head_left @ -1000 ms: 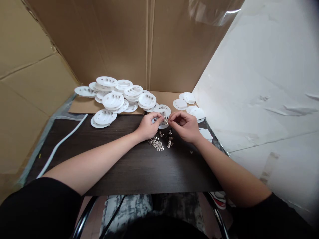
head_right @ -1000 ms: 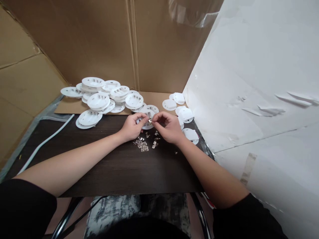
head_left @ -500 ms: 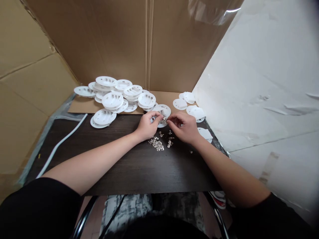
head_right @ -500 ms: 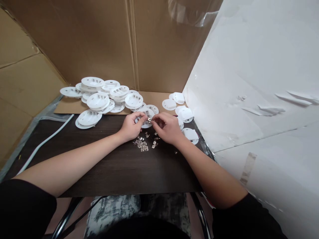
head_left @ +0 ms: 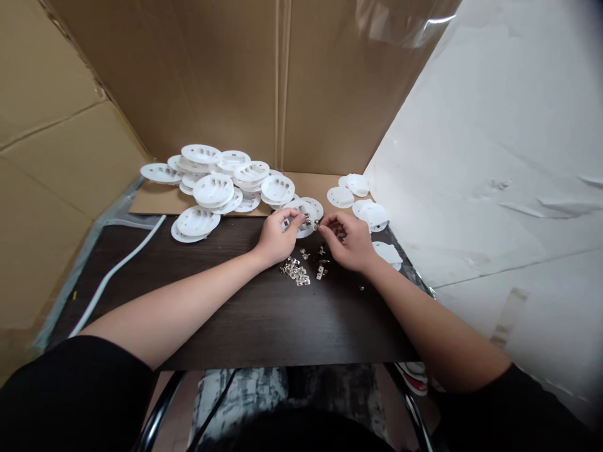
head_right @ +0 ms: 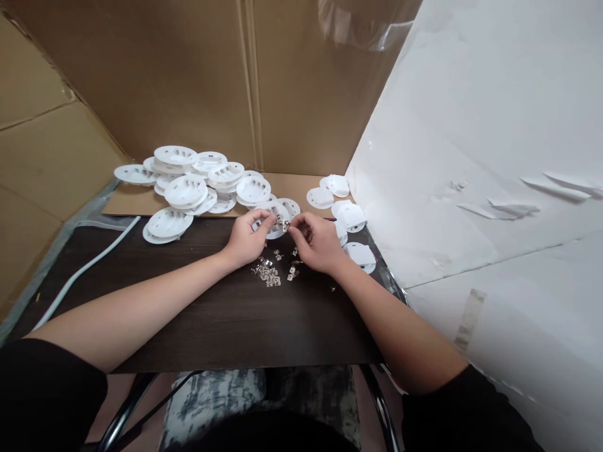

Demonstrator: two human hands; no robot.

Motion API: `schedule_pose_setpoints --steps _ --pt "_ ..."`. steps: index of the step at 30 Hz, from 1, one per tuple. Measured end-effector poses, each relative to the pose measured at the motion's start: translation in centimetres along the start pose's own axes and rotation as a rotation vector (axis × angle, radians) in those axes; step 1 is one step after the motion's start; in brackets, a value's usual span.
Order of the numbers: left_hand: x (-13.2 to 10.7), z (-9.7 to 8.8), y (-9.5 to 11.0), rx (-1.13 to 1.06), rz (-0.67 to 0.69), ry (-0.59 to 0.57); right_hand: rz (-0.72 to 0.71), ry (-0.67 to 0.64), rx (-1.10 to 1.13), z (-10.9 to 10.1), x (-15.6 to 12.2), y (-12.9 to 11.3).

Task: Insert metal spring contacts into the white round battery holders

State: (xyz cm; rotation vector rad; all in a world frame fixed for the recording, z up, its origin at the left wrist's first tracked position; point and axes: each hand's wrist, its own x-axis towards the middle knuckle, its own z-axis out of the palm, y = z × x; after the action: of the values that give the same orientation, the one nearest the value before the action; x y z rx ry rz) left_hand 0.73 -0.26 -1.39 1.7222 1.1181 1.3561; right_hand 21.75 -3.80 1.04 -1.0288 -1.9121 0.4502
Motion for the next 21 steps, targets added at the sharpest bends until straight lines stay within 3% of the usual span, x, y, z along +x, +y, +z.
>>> schedule_pose_setpoints --steps 7,9,14,21 --pt "0.1 0.0 0.0 -0.029 -0.014 -0.015 -0.059 -0.373 0.087 -0.9 -0.2 -1.5" --pt "0.0 0.1 0.1 -0.038 -0.007 -0.033 -0.021 -0.328 0.082 -0.7 -0.2 -1.3" --pt "-0.1 0.1 0.2 -0.036 0.004 -0.069 0.188 -0.012 0.062 0.1 0.0 -0.4" --pt "-0.2 0.0 0.2 -0.019 0.029 -0.135 0.293 -0.007 0.211 0.8 0.0 -0.3"
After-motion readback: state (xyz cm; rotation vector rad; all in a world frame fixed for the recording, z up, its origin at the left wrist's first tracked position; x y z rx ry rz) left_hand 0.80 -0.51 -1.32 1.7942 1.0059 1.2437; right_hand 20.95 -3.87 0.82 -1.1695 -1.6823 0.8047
